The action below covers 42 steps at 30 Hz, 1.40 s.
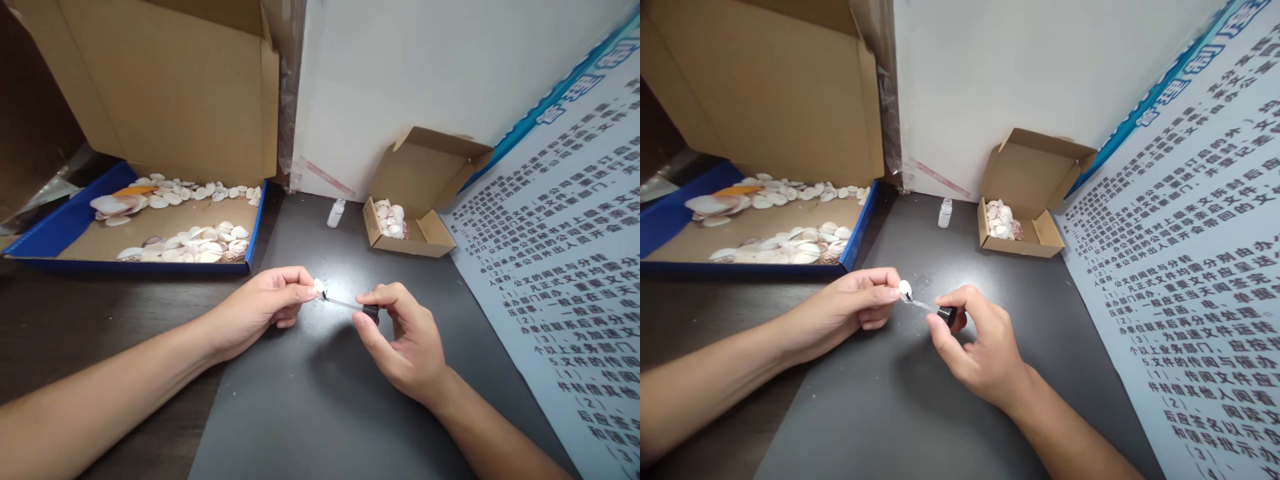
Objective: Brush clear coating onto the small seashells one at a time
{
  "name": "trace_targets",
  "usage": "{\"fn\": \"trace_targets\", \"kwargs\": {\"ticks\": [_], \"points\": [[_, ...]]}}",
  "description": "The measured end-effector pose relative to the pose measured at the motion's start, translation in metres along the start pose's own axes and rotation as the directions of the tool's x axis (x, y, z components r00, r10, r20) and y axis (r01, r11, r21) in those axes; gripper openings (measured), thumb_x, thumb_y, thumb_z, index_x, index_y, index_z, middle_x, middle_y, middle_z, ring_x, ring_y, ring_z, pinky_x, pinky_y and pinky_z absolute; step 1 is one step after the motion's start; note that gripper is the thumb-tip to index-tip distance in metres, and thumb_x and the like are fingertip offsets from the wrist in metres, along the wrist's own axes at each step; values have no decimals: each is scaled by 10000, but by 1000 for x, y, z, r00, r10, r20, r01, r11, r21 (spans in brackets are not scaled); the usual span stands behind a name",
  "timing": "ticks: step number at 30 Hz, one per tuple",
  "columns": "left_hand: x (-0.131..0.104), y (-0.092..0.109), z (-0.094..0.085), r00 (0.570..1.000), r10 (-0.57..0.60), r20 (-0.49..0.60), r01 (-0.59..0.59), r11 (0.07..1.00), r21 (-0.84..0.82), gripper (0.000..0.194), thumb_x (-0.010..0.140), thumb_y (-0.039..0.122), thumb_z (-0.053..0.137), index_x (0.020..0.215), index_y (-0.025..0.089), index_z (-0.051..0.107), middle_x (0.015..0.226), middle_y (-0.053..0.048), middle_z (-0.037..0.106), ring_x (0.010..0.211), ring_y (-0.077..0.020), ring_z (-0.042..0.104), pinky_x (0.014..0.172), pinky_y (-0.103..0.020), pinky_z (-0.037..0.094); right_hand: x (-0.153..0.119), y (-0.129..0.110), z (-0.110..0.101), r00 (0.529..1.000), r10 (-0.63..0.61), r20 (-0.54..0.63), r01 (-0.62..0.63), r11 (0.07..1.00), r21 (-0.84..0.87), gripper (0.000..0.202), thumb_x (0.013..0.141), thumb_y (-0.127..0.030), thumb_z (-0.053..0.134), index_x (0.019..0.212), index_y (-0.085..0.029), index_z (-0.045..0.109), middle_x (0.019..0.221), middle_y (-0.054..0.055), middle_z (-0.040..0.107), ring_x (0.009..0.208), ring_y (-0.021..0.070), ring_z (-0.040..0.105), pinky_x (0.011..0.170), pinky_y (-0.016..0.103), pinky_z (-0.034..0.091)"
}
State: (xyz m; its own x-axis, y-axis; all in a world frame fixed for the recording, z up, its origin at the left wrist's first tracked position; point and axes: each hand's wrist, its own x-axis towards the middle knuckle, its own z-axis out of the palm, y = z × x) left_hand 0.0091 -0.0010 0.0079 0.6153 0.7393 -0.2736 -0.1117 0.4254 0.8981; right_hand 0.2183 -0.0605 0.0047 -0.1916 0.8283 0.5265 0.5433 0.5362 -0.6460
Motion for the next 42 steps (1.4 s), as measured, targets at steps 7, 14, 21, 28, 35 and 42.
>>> {"fn": "trace_targets", "kwargs": {"ticks": [7, 14, 21, 28, 35, 42], "points": [[0, -1, 0, 1000, 0, 7, 0, 1000, -9, 234, 830, 309, 687, 709, 171, 542, 564, 75, 352, 520, -76, 267, 493, -241, 194, -1, 1, 1, 1000, -15, 0, 15, 1000, 11, 173, 867, -157, 619, 1003, -240, 554, 721, -34, 572, 586, 130, 572, 559, 260, 503], [1, -2, 0, 1000, -15, 10, 15, 1000, -24, 228, 819, 310, 700, 709, 168, 560, 573, 70, 359, 520, -75, 270, 490, -236, 194, -7, 3, 0, 996, -41, -73, 46, 996, 76, 202, 888, -155, 608, 1053, -254, 545, 742, -12, 569, 648, 164, 586, 611, 315, 514], [-1, -1, 0, 999, -43, 11, 44, 987, -156, 250, 810, 296, 711, 688, 167, 535, 573, 71, 332, 524, -76, 213, 488, -225, 201, 0, -3, 1, 999, -35, 2, 35, 999, 0, 173, 852, -135, 610, 963, -244, 536, 685, -35, 560, 569, 136, 559, 534, 266, 483], [0, 1, 1, 1000, -10, -27, 6, 991, -132, 250, 781, 309, 734, 671, 159, 567, 585, 62, 365, 528, -78, 225, 484, -231, 206, -1, -6, 0, 995, -90, -47, 90, 996, 4, 204, 837, -113, 605, 968, -248, 526, 651, -52, 531, 555, 133, 558, 533, 259, 470], [0, 1, 2, 999, 4, -40, -9, 991, -131, 227, 802, 281, 717, 673, 156, 578, 594, 56, 369, 536, -81, 226, 483, -226, 207, 0, -7, 0, 998, -36, -47, 32, 996, -89, 159, 822, -123, 602, 885, -237, 512, 645, -54, 504, 500, 108, 501, 483, 242, 431], [0, -1, 1, 999, -30, -19, 27, 990, -141, 204, 818, 298, 691, 725, 170, 563, 575, 72, 286, 524, -84, 194, 478, -212, 197, 2, -4, 0, 999, -5, -49, 0, 994, -107, 135, 838, -147, 607, 902, -236, 527, 676, -41, 556, 514, 114, 523, 489, 245, 459]]}}
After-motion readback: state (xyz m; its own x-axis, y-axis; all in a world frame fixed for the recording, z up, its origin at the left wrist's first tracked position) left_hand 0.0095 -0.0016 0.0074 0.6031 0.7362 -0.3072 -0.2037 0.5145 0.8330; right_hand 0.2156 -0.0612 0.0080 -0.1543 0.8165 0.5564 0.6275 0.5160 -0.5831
